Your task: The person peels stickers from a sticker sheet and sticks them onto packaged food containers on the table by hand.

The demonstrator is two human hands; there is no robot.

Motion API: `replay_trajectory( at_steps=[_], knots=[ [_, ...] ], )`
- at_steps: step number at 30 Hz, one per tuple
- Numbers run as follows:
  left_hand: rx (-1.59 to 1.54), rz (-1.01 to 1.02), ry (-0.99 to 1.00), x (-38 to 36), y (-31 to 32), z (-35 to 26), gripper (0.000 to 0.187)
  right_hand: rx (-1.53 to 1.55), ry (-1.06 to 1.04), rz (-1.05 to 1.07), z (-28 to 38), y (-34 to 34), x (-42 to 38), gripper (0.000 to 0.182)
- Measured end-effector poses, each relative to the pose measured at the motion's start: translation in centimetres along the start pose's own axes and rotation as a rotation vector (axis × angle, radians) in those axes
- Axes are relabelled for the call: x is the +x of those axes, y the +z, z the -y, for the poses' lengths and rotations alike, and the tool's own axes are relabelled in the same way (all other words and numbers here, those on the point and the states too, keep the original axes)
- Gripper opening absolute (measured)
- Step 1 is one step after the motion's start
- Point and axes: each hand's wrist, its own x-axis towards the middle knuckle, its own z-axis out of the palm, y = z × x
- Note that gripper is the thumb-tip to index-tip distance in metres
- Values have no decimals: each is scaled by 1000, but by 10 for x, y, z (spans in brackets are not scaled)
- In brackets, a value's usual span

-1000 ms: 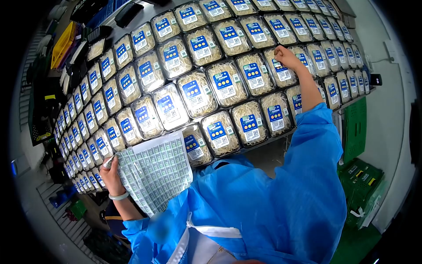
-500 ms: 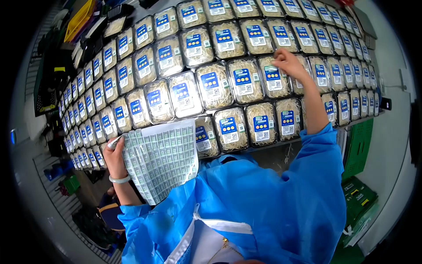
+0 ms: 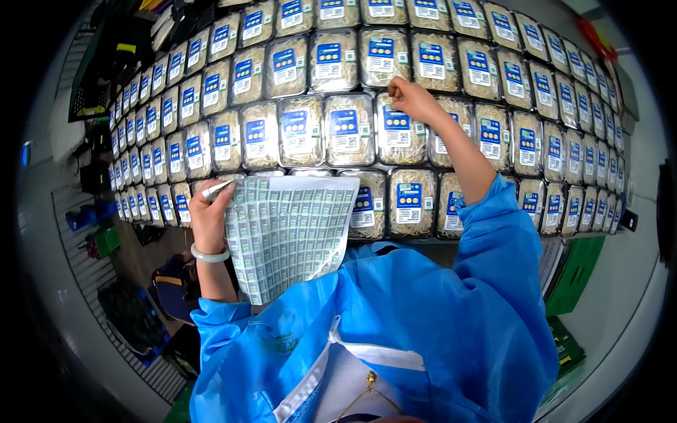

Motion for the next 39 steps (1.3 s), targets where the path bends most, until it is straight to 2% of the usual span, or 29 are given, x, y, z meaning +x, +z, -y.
replay_trajectory(
  at_steps=[3,4,5,7,9,11,14,17,21,22,25,26,29,30,33,34,37,39],
  knots=[
    [19,-11,7,0,1,-5,7,-611,40,-149,29,7,-3,38],
    [17,-4,14,1,0,-5,7,-677,41,-148,47,4,-5,47],
    [15,6,20,2,-1,-6,7,-636,10,-150,68,4,-7,51],
    [-24,65,17,4,0,-13,7,-160,-66,-99,119,22,-14,51],
    [-90,109,23,11,1,-8,7,145,-372,-58,169,62,-32,48],
    [-125,189,52,19,-3,-3,9,126,-469,-19,218,88,-49,44],
    [-213,132,109,17,3,-23,11,191,-359,-13,231,123,-49,38],
    [-162,220,162,25,-20,-10,14,106,-284,63,241,122,-46,35],
    [-100,120,180,30,-31,12,12,-7,-342,83,240,133,-44,38],
    [-111,14,186,29,-27,10,18,-28,-360,79,242,133,-44,38],
    [-117,-27,204,32,-40,19,30,-62,-354,129,256,127,-44,37],
    [-76,-91,236,34,-40,23,40,-41,-364,140,258,128,-43,36],
    [1,-157,324,39,-46,33,40,8,-252,197,263,132,-36,35],
    [4,-131,345,38,-50,23,38,-51,-256,158,266,134,-32,32],
    [19,-56,360,43,-58,20,36,26,-585,-326,292,148,-13,34],
    [26,-33,373,45,-61,19,34,-7,-640,-294,303,143,-7,37],
    [49,-6,382,53,-68,17,33,-149,-606,-171,319,147,13,34],
    [12,14,344,57,-72,13,31,-168,-738,-284,318,160,27,30]
  ],
)
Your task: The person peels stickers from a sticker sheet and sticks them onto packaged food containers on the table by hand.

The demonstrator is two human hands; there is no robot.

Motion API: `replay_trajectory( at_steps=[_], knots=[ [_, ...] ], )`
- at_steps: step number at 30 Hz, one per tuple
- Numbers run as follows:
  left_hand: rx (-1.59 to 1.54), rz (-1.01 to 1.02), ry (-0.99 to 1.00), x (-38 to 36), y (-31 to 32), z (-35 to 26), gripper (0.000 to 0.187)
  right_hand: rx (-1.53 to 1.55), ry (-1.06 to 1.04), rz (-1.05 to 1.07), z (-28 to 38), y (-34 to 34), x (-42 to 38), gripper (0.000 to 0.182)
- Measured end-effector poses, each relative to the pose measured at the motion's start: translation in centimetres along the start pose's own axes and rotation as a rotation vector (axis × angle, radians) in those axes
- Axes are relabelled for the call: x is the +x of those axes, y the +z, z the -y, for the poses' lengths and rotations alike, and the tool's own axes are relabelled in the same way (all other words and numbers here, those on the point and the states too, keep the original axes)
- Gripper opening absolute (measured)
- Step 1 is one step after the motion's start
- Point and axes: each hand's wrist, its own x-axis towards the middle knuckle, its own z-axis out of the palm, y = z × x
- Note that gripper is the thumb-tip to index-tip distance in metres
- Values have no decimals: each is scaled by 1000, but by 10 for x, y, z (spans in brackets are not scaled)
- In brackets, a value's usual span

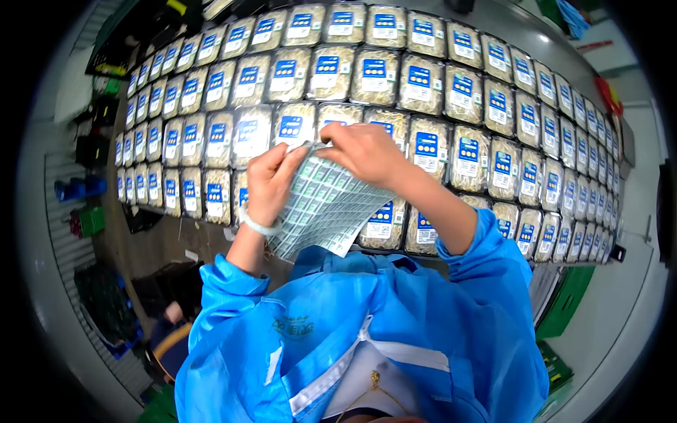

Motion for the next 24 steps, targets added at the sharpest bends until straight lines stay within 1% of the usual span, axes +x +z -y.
replay_trajectory(
  at_steps=[2,4,5,8,9,12,14,16,17,18,20,21,22,24],
  knots=[
    [-26,39,-16,7,-8,12,30,-12,-63,-65,-2,8,6,27],
    [-60,49,-42,14,-11,11,31,-33,-129,-157,-4,18,11,23],
    [-99,57,-66,19,-12,16,30,-58,-201,-207,-10,24,12,20],
    [-140,62,-162,33,-9,28,30,-244,-384,-181,-10,16,15,15],
    [-121,57,-183,38,-8,22,34,-232,-401,-206,-10,13,16,18],
    [-96,56,-182,57,-20,53,38,93,-64,-552,-34,9,20,21],
    [-58,65,-190,66,-26,63,39,406,820,-149,-56,-44,27,24],
    [-29,95,-205,72,-31,76,39,406,919,-275,-126,-54,15,29],
    [17,125,-175,76,-33,79,40,375,966,-363,-160,-57,6,31],
    [13,138,-204,79,-32,84,40,345,1011,-449,-190,-62,1,34],
    [37,158,-205,85,-30,92,39,396,1041,-482,-236,-76,5,33],
    [0,162,-245,88,-27,95,38,330,1047,-496,-257,-75,9,32],
    [-35,161,-279,91,-23,95,37,316,990,-486,-276,-72,17,32],
    [-18,171,-315,93,-24,117,36,258,1024,-413,-302,-63,39,31]
  ],
)
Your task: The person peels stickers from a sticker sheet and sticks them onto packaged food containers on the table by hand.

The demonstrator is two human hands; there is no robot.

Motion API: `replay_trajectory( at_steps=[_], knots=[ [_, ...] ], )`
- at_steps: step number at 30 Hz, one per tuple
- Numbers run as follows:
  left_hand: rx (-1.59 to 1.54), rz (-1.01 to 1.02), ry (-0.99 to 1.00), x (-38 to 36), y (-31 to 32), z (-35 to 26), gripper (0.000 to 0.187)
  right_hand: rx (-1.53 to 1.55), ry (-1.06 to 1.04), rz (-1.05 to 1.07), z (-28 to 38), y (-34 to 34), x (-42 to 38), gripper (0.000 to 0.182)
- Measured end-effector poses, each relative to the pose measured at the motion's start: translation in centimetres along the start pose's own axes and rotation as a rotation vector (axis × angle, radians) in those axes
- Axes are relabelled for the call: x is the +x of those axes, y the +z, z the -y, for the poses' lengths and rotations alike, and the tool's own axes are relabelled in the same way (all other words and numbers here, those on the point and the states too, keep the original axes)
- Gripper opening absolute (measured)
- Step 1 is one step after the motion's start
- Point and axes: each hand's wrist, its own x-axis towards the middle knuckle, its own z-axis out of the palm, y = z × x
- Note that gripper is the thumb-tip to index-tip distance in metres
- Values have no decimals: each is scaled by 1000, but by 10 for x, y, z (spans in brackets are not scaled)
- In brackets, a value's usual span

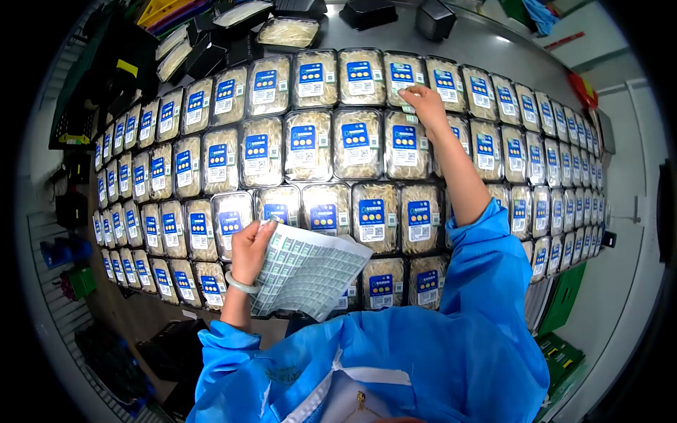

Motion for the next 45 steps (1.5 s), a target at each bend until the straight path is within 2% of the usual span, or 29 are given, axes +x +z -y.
replay_trajectory(
  at_steps=[2,4,5,6,8,11,14,15,18,19,22,26,29,30,32,34,35,38,39,40,42,43,45],
  knots=[
    [11,-6,-1,5,-1,13,37,16,-41,-6,-2,25,32,29],
    [1,-7,-40,7,-5,26,38,23,57,55,9,47,56,26],
    [-21,-16,-55,6,-5,31,38,49,23,37,16,60,62,25],
    [-43,-24,-70,6,-5,35,38,60,13,78,1,71,84,21],
    [-61,-38,-83,5,-7,36,38,-35,20,66,8,88,99,19],
    [-58,-31,-108,3,-14,50,35,-202,-23,26,-8,108,133,28],
    [-84,-42,-121,3,-19,52,32,-630,-95,-12,-6,115,147,34],
    [-108,-41,-132,3,-20,55,28,-733,0,10,6,115,141,39],
    [-122,-34,-148,3,-27,60,27,-991,-57,-52,41,114,123,44],
    [-134,-37,-144,4,-28,63,26,-960,-79,-15,38,117,134,42],
    [-161,-43,-144,5,-28,70,26,-229,37,301,44,142,132,35],
    [-160,-30,-149,6,-27,80,26,-177,-80,298,53,194,130,30],
    [-189,-48,-140,3,-27,82,26,-448,-167,233,31,222,164,28],
    [-205,-59,-135,2,-27,83,27,-549,-200,211,37,228,165,28],
    [-206,-61,-142,0,-30,87,26,-802,-128,179,48,234,167,31],
    [-209,-61,-145,-3,-33,96,25,-1008,-102,143,84,232,140,33],
    [-230,-66,-157,-4,-34,98,25,-1030,-147,92,85,232,142,36],
    [-283,-83,-170,-3,-34,97,24,-690,-321,248,80,248,160,43],
    [-290,-84,-165,-2,-33,94,24,-409,-368,319,70,264,169,41],
    [-296,-86,-161,-1,-33,92,24,-218,-159,433,100,272,139,30],
    [-270,-72,-147,2,-33,89,24,-173,-238,446,89,299,149,25],
    [-255,-67,-139,2,-34,89,24,-320,-206,442,89,309,154,27],
    [-252,-65,-135,0,-37,92,25,-487,-300,381,80,327,160,30]
  ],
)
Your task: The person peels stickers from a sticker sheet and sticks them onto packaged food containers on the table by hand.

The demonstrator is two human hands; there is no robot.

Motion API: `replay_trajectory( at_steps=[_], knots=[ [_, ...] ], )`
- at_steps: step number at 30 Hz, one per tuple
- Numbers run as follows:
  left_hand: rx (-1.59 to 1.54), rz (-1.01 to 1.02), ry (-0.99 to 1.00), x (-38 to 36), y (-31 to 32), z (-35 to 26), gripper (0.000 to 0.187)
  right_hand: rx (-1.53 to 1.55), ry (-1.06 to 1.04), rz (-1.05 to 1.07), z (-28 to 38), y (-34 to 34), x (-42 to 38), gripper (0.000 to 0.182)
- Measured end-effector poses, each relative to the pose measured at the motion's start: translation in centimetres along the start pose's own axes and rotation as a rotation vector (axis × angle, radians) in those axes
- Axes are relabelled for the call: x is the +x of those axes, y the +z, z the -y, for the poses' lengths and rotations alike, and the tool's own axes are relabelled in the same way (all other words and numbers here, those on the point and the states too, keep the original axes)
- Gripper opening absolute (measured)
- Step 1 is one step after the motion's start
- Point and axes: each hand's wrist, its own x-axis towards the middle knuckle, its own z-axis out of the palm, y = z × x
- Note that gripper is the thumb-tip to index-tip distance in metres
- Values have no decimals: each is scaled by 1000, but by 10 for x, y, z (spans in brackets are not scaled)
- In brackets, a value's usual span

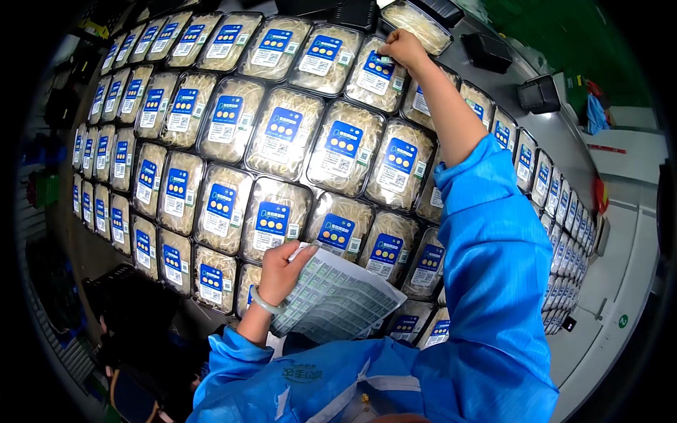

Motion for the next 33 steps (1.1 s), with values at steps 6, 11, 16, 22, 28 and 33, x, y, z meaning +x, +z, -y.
replay_trajectory(
  at_steps=[6,11,16,22,28,33],
  knots=[
    [-21,-32,4,-3,-10,16,27,-632,61,-27,39,-10,-8,41],
    [-55,-34,10,4,-14,13,20,355,-115,144,70,26,10,15],
    [-120,-48,-6,5,-19,12,12,-44,-187,-45,84,83,46,15],
    [-118,-76,13,-2,-32,17,18,-649,-234,-116,124,71,20,22],
    [-203,-41,8,-3,-32,27,22,84,-257,940,156,62,-174,48],
    [-193,-29,5,-3,-32,17,23,-96,-564,1008,145,64,-291,26]
  ],
)
